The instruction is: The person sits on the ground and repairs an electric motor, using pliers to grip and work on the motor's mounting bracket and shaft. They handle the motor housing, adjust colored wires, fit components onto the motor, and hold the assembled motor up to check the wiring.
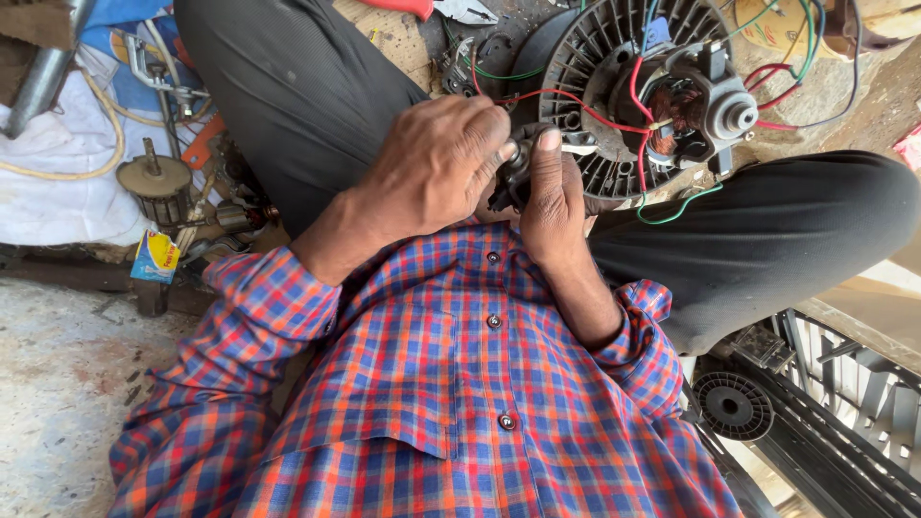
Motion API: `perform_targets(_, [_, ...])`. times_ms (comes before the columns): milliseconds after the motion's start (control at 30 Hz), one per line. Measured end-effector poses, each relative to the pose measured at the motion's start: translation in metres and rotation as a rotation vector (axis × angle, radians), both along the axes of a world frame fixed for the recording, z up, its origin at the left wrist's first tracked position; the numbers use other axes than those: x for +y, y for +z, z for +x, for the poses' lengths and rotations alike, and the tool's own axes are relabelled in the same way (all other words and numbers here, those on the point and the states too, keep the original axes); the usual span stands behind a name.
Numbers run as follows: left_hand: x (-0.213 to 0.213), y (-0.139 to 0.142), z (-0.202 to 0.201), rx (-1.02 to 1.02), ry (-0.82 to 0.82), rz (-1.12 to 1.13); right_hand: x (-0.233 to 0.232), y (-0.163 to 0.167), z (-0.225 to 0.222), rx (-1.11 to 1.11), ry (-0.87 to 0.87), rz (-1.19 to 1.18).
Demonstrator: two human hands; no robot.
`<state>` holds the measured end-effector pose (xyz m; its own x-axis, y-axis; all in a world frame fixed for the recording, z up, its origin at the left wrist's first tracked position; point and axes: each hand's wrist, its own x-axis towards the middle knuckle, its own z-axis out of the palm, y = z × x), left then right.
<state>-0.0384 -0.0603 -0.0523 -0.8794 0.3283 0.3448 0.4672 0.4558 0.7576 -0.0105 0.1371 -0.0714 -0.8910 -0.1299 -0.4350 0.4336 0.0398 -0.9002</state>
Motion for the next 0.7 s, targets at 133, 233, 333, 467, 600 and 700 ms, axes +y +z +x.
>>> perform_targets(133, [0.007,0.006,-0.001,-0.244,0.053,0.008,0.007,-0.005,0.008,0.335,0.134,0.424])
perform_targets(233, [0.017,0.013,0.002,-0.132,0.033,-0.005,0.010,-0.005,0.017,0.220,0.040,0.329])
perform_targets(333, [0.022,0.025,0.002,0.009,-0.057,-0.028,0.011,0.007,0.024,0.361,0.089,0.324])
perform_targets(467, [0.021,0.048,0.001,0.025,-0.207,-0.080,0.009,0.041,0.024,0.082,-0.080,-0.172])
perform_targets(600, [0.025,0.077,0.003,0.035,-0.239,-0.162,0.015,0.079,0.028,0.117,-0.061,-0.137])
perform_targets(700, [0.036,0.097,-0.001,-0.166,-0.208,0.027,0.034,0.097,0.029,0.060,-0.129,-0.326])
